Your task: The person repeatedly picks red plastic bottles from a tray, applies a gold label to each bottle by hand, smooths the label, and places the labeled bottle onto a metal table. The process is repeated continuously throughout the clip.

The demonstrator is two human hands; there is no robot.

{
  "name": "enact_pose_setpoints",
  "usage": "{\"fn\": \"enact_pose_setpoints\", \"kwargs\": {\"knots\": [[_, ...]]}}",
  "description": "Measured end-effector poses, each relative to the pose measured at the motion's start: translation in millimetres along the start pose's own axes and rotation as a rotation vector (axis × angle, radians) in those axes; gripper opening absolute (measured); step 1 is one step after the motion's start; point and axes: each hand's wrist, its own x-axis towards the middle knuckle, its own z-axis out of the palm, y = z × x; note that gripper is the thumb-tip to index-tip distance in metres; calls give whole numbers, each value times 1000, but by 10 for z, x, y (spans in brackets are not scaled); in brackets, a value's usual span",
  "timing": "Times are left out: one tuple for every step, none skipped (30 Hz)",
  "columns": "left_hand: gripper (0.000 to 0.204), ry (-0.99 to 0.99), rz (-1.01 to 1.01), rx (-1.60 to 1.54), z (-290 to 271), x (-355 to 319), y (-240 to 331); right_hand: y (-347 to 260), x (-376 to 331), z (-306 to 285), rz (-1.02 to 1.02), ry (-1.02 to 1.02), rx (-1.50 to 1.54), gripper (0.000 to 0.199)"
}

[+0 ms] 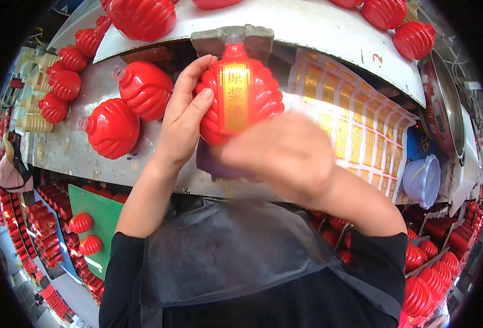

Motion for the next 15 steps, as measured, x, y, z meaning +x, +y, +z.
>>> {"fn": "enact_pose_setpoints", "kwargs": {"knots": [[52,3,-23,-58,2,1,9,53,33,-47,55,53,-99,31],[53,6,-68,-125,7,-8,18,80,60,-31,46,73,-145,29],[53,2,-54,-119,8,-9,20,112,88,-33,101,37,-201,28],[53,-1,-37,-111,2,1,17,99,91,3,6,23,-175,26],[54,4,-36,-101,-4,4,12,77,81,58,-91,-17,-154,25],[54,-1,-29,-104,-8,-3,9,38,56,93,-200,-26,-175,24],[54,-3,-36,-104,-13,-5,4,-10,12,133,-223,-48,-207,25],[54,-8,-42,-104,-16,-6,0,-35,-24,156,-161,-114,-149,28],[55,-1,-54,-126,-17,-5,-2,-53,-56,170,-155,-118,-92,32],[55,4,-62,-147,-20,3,-4,-58,-77,166,-61,-105,-73,34],[56,15,-81,-156,-29,31,-7,-18,-62,144,7,-66,-59,35],[58,14,-92,-250,-37,47,-1,13,-34,115,110,-62,-50,37],[60,19,-125,-335,-44,51,10,124,53,79,186,-91,-75,38],[62,24,-146,-432,-48,64,18,214,152,49,216,-17,-102,36],[65,2,-146,-360,-53,85,23,300,280,26,344,-43,-161,33]]}}
